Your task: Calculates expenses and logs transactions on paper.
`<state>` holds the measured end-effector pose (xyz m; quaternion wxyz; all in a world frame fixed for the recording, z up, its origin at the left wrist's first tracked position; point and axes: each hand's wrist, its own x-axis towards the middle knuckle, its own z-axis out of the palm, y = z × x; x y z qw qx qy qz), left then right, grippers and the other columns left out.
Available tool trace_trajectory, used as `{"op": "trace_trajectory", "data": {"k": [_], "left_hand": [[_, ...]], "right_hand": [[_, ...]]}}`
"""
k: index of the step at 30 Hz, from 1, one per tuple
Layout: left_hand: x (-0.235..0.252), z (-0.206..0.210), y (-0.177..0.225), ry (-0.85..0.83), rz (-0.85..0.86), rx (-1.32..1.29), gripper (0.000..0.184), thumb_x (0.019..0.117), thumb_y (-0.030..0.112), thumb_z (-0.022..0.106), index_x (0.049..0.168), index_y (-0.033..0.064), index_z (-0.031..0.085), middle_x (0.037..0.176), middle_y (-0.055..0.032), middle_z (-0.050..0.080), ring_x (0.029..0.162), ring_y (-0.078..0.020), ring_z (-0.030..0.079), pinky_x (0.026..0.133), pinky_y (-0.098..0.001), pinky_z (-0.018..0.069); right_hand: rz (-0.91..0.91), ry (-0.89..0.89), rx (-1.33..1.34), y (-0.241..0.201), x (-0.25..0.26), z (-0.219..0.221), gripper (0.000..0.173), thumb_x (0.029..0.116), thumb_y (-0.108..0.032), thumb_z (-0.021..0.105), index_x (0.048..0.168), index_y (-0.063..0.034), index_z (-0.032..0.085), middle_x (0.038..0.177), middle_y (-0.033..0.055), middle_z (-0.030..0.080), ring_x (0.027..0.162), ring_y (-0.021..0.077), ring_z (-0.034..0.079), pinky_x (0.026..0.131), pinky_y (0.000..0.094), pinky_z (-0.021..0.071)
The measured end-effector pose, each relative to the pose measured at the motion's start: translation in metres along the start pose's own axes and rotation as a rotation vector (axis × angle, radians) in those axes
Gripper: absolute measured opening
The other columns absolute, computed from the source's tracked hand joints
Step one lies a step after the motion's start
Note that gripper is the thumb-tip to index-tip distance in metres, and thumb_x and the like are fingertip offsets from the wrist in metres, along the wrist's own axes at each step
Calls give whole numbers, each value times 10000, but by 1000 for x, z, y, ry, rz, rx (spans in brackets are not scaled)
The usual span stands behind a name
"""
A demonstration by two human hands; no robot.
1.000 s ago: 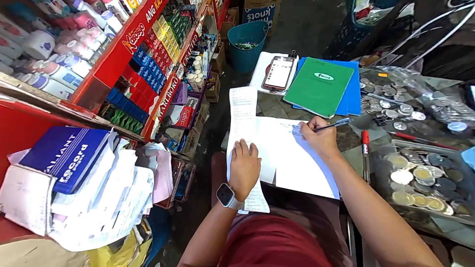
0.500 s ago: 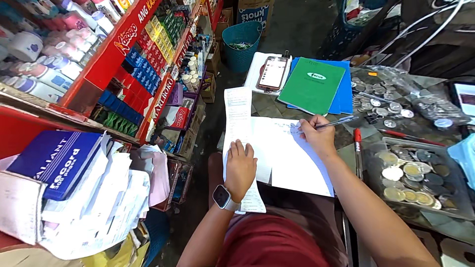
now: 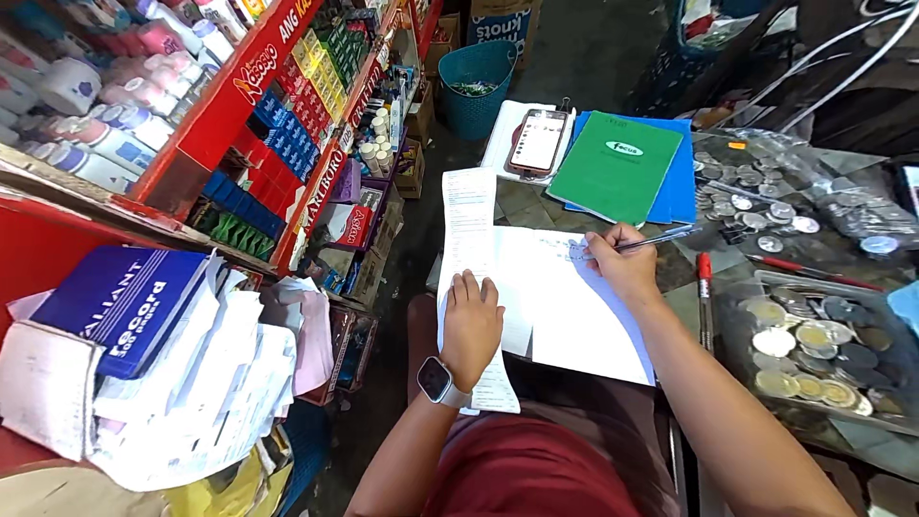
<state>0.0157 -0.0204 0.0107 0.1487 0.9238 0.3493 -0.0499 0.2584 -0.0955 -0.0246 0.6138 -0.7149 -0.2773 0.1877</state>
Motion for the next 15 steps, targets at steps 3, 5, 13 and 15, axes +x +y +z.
{"op": "trace_trajectory", "data": {"k": [3, 5, 13, 15], "left_hand": [[0, -1, 1, -6, -6, 6, 534, 1073, 343, 450, 1505, 32, 488, 1565, -325, 379, 1459, -486, 370, 1173, -549, 340], [-1, 1, -1, 24, 0, 6, 526, 1066, 336, 464, 1489, 26, 508, 1548, -331, 400, 1444, -493, 392, 1160, -562, 354], [-3, 16, -12, 194, 57, -12, 494, 1023, 311, 543, 1414, 13, 594, 1471, -344, 490, 1381, -522, 465, 1107, -594, 416], [-4, 18, -14, 218, 72, 8, 491, 1020, 310, 545, 1401, 6, 603, 1449, -348, 510, 1369, -524, 478, 1094, -598, 428]], "right_hand": [[2, -1, 3, -1, 0, 1, 251, 967, -20, 620, 784, -106, 473, 624, -58, 592, 485, 0, 567, 478, 153, 494], [1, 4, 4, -4, -2, 3, 236, 959, -17, 635, 801, -99, 479, 630, -58, 593, 495, 3, 573, 487, 158, 501], [-74, 47, -22, -3, -7, 8, 289, 937, -15, 637, 723, -85, 456, 566, -37, 511, 468, 38, 538, 488, 204, 504], [-94, 37, -63, -2, -7, 8, 288, 946, -23, 628, 721, -74, 456, 573, -32, 489, 482, 33, 523, 506, 196, 495]]}}
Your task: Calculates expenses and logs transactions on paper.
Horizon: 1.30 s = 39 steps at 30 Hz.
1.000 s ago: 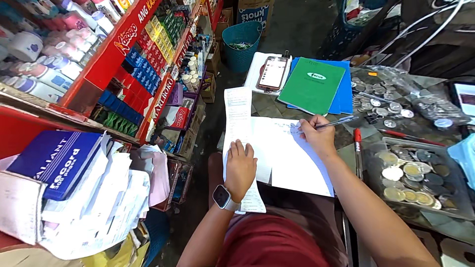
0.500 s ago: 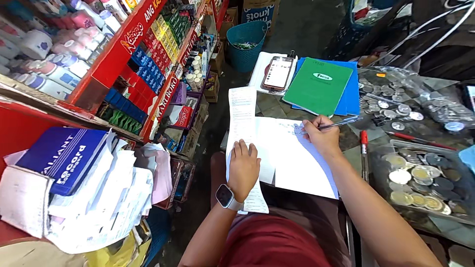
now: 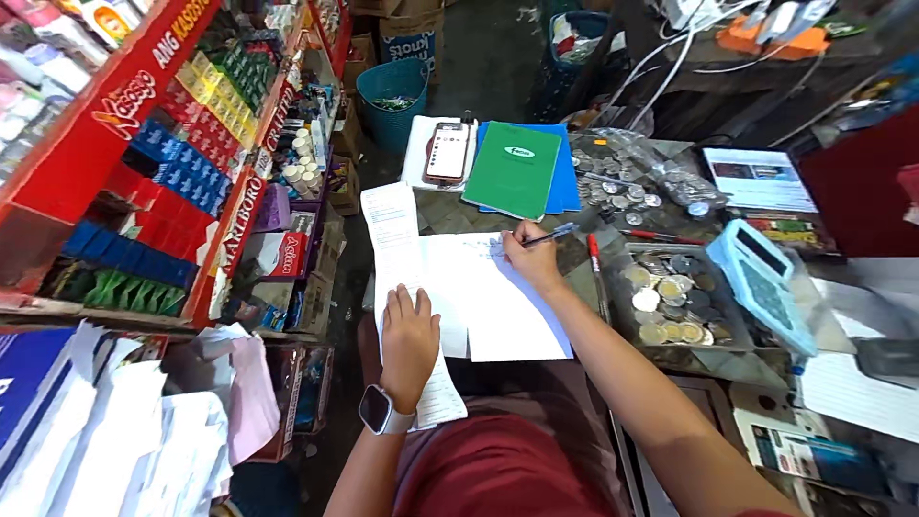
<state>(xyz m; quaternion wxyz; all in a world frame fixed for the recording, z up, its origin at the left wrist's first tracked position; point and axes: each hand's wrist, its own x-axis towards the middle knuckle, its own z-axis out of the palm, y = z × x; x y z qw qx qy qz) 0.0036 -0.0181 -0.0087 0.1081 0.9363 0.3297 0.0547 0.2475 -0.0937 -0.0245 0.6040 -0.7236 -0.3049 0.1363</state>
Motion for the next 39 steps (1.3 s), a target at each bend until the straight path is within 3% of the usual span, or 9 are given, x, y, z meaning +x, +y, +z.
{"op": "trace_trajectory", "data": {"k": [13, 26, 39], "left_hand": [[-2, 5, -5, 78, 37, 35, 479, 1005, 307, 557, 1350, -14, 640, 1406, -348, 550, 1321, -527, 528, 1051, -589, 470], [-1, 3, -4, 70, 38, 61, 482, 1013, 320, 536, 1356, -4, 639, 1406, -340, 555, 1322, -515, 533, 1059, -583, 466], [0, 4, -5, 59, 30, 38, 484, 1011, 320, 543, 1362, 0, 634, 1406, -347, 550, 1326, -519, 526, 1061, -587, 463]], "right_hand": [[-116, 2, -117, 10, 1, 5, 327, 934, -18, 622, 675, -59, 426, 588, -4, 425, 498, 44, 438, 502, 188, 405], [-20, 30, -53, 7, 0, 3, 326, 943, -12, 614, 694, -85, 416, 573, -21, 443, 475, 38, 473, 495, 190, 449], [-83, 8, -148, 7, 1, 4, 323, 942, -26, 602, 680, -60, 416, 608, 15, 429, 509, 72, 432, 502, 220, 402]]}}
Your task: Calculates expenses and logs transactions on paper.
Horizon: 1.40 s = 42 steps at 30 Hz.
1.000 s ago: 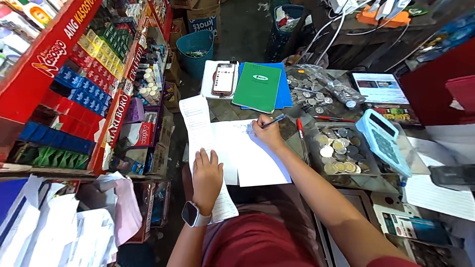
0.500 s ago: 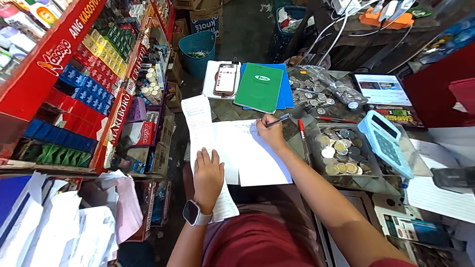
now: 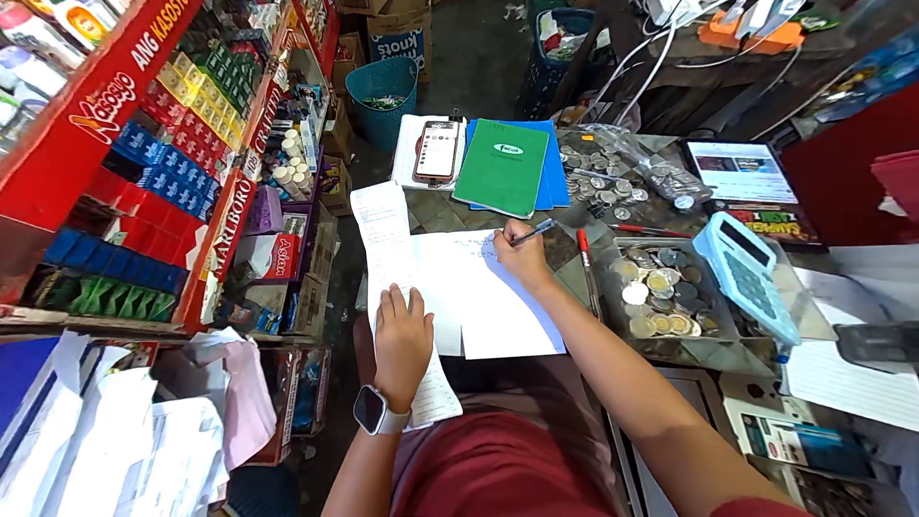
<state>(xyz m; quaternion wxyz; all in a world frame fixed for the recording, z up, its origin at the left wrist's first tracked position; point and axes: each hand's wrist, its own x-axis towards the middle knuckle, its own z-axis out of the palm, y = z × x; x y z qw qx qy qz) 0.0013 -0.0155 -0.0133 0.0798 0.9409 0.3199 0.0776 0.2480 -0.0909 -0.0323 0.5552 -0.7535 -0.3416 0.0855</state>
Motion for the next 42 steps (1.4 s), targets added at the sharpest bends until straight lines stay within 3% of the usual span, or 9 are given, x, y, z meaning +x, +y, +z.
{"op": "trace_trajectory", "data": {"k": [5, 18, 21, 24, 31, 37, 42], "left_hand": [[0, -1, 0, -8, -2, 19, 489, 1016, 324, 531, 1367, -1, 630, 1409, -341, 551, 1331, -514, 525, 1067, -583, 458], [-1, -1, 1, -10, 3, 25, 490, 1018, 328, 525, 1364, -1, 633, 1411, -343, 548, 1326, -515, 529, 1065, -583, 460], [0, -2, 1, -39, -6, 24, 495, 1024, 327, 517, 1380, -2, 619, 1423, -345, 536, 1342, -513, 514, 1080, -581, 447], [1, -3, 1, -56, -8, 34, 499, 1028, 328, 511, 1392, 2, 610, 1436, -341, 527, 1353, -511, 504, 1087, -575, 442], [1, -4, 1, -54, -13, 18, 497, 1027, 332, 523, 1389, 3, 611, 1437, -344, 525, 1348, -519, 504, 1080, -583, 445], [5, -14, 9, -194, -78, -41, 519, 1055, 335, 483, 1471, 29, 535, 1521, -341, 431, 1424, -510, 411, 1140, -578, 378], [9, -17, 13, -244, -86, -19, 527, 1066, 342, 463, 1482, 22, 514, 1539, -339, 406, 1430, -501, 405, 1144, -569, 372]], "right_hand": [[24, 9, 15, -1, -1, 1, 316, 954, -29, 606, 696, -61, 427, 597, 6, 435, 497, 63, 453, 499, 211, 425], [-13, 22, -51, -2, -1, 0, 320, 927, -9, 594, 674, -74, 409, 596, -15, 383, 517, 38, 371, 503, 188, 318], [5, -29, -78, -3, 1, -7, 316, 926, -15, 627, 671, -48, 442, 594, 6, 430, 512, 53, 436, 506, 206, 391], [60, -13, 60, -1, 0, -10, 337, 930, 1, 643, 680, -76, 429, 557, -18, 466, 471, 33, 504, 496, 186, 480], [3, 18, -14, 5, 0, -8, 322, 930, -12, 614, 675, -61, 424, 599, 3, 436, 499, 59, 450, 498, 208, 423], [24, 19, -25, 13, 1, -14, 303, 940, -66, 626, 687, -70, 460, 582, -18, 464, 497, 50, 494, 514, 224, 464], [5, 23, -117, 14, 2, -17, 264, 955, -88, 610, 734, 16, 510, 638, 47, 502, 557, 90, 530, 573, 261, 488]]}}
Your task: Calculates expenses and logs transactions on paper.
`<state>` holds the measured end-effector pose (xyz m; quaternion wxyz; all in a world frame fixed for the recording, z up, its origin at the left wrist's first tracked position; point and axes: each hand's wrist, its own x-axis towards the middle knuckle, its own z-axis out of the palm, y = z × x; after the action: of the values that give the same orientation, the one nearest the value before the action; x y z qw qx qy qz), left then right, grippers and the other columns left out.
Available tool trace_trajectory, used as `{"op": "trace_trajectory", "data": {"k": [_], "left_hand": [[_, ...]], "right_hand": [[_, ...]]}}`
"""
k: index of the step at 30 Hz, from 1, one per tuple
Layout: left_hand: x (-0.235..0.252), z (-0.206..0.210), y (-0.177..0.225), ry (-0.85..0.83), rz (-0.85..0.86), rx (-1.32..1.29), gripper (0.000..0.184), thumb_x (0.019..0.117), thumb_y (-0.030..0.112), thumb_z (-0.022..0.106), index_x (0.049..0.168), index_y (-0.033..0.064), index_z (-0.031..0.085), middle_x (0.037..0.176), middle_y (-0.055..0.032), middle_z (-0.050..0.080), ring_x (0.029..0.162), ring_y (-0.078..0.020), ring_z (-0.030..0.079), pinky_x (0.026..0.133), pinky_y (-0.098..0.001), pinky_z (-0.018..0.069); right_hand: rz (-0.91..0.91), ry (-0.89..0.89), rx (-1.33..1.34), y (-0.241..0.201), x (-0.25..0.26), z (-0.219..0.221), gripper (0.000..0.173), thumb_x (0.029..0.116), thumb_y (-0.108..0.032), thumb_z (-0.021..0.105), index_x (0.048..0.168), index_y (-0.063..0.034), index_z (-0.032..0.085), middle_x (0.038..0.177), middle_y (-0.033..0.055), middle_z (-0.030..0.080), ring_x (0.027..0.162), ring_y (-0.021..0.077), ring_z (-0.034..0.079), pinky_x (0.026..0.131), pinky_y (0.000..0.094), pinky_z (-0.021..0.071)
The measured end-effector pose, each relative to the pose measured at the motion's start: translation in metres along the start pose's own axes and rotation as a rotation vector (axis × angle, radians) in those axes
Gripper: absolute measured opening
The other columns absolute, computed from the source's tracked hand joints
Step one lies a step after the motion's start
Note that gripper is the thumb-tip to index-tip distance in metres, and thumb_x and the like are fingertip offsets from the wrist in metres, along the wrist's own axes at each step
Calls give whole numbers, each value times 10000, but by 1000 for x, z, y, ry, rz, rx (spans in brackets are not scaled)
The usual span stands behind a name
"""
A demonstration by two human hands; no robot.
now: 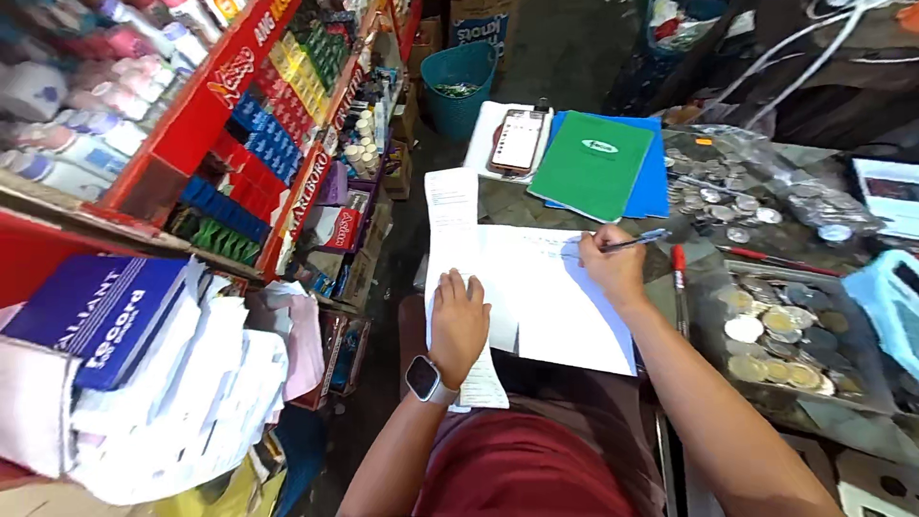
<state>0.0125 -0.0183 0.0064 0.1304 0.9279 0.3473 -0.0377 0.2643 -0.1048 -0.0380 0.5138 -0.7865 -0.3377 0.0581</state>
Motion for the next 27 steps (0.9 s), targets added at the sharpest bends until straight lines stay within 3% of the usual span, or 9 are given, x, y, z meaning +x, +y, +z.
{"op": "trace_trajectory", "data": {"k": [8, 17, 21, 27], "left_hand": [[0, -5, 4, -50, -14, 6, 540, 1074, 353, 445, 1503, 28, 488, 1563, -330, 375, 1453, -487, 378, 1159, -559, 353], [-4, 16, -10, 210, 69, -9, 492, 1016, 319, 551, 1382, -2, 617, 1425, -356, 528, 1344, -529, 503, 1075, -604, 444], [-4, 20, -15, 281, 99, 18, 480, 1005, 315, 561, 1344, -14, 645, 1392, -352, 559, 1311, -531, 535, 1049, -605, 469], [-3, 12, -9, 169, 58, -14, 499, 1030, 325, 525, 1408, 8, 597, 1451, -350, 506, 1367, -518, 483, 1097, -590, 429]], "right_hand": [[45, 21, 86, -8, -2, -3, 275, 943, -51, 606, 713, -49, 456, 605, -31, 455, 513, 4, 505, 540, 169, 478], [36, 0, 100, -13, -5, -1, 291, 931, -13, 618, 699, -38, 444, 598, 7, 449, 504, 65, 475, 520, 224, 454], [165, 14, 212, -19, -4, -2, 295, 945, 3, 604, 713, -62, 435, 564, -5, 480, 472, 67, 521, 507, 229, 501], [293, 45, 324, -10, 4, -12, 253, 981, -40, 604, 768, -88, 476, 617, -10, 566, 479, 70, 559, 489, 231, 514]]}}
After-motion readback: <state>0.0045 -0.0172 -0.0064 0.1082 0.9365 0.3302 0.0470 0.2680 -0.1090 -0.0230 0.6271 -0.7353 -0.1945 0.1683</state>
